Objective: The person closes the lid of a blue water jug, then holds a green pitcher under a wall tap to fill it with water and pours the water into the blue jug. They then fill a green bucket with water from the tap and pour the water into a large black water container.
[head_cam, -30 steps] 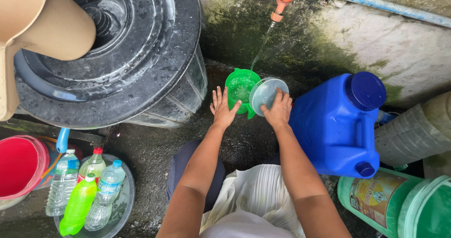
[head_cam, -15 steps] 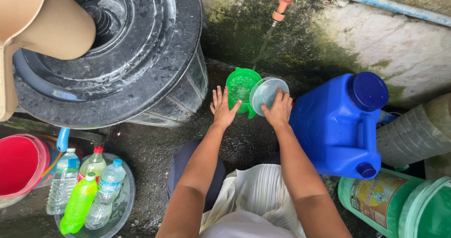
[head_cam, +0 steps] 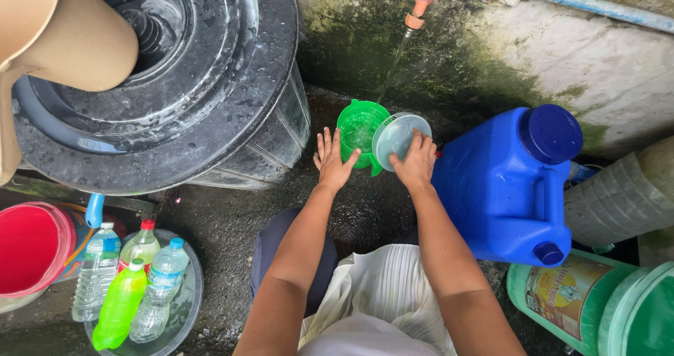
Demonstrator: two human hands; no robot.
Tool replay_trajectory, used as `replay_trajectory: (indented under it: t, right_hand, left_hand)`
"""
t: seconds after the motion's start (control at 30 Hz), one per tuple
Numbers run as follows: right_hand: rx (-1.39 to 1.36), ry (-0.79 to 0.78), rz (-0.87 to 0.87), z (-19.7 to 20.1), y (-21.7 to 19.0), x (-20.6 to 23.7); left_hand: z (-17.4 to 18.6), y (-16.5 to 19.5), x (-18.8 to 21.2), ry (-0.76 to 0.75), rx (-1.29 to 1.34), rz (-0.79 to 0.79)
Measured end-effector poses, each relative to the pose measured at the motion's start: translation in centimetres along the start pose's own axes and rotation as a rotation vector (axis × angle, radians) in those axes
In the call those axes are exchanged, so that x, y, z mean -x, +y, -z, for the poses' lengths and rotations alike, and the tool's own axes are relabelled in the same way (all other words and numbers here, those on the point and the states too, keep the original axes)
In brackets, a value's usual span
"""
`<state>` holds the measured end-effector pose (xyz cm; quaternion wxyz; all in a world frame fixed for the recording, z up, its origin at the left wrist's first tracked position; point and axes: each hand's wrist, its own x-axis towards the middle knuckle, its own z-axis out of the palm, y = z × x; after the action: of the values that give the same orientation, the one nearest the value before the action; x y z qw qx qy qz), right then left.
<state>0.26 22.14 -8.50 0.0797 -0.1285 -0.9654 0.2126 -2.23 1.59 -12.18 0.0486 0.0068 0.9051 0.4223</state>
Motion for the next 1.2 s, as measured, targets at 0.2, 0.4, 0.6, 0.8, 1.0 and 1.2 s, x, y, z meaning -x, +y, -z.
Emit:
replay_trajectory:
  t: [0.2, 0.4, 0.6, 0.8, 1.0, 1.2]
  right_hand:
    - [-0.007, 0.005, 0.001, 0.0, 0.0, 0.0]
    - [0.003, -0.006, -0.008, 0.1, 0.1, 0.0]
    - [0.012, 0.006, -0.005, 0.3, 0.5, -0.1]
    - [0.014, 0.016, 0.012, 0.2, 0.8, -0.1]
    - [-0.028, 0.015, 0.026, 0.1, 0.9, 0.0]
    - [-0.033, -0.005, 0.026, 0.4, 1.5, 0.1]
  left_hand:
    - [-0.1, 0.1, 0.0, -0.001, 0.001, -0.003]
    - [-0.2, 0.3, 0.1, -0.006, 0.011, -0.008]
    - [-0.6, 0.5, 0.1, -0.007, 0.017, -0.014]
    - [-1.3, 0.7, 0.2, -0.016, 0.01, -0.002]
    - [-1.8, 0.9, 0.5, -0.006, 0.002, 0.003]
    - [-2.2, 1.3, 0.9, -0.001, -0.005, 0.004]
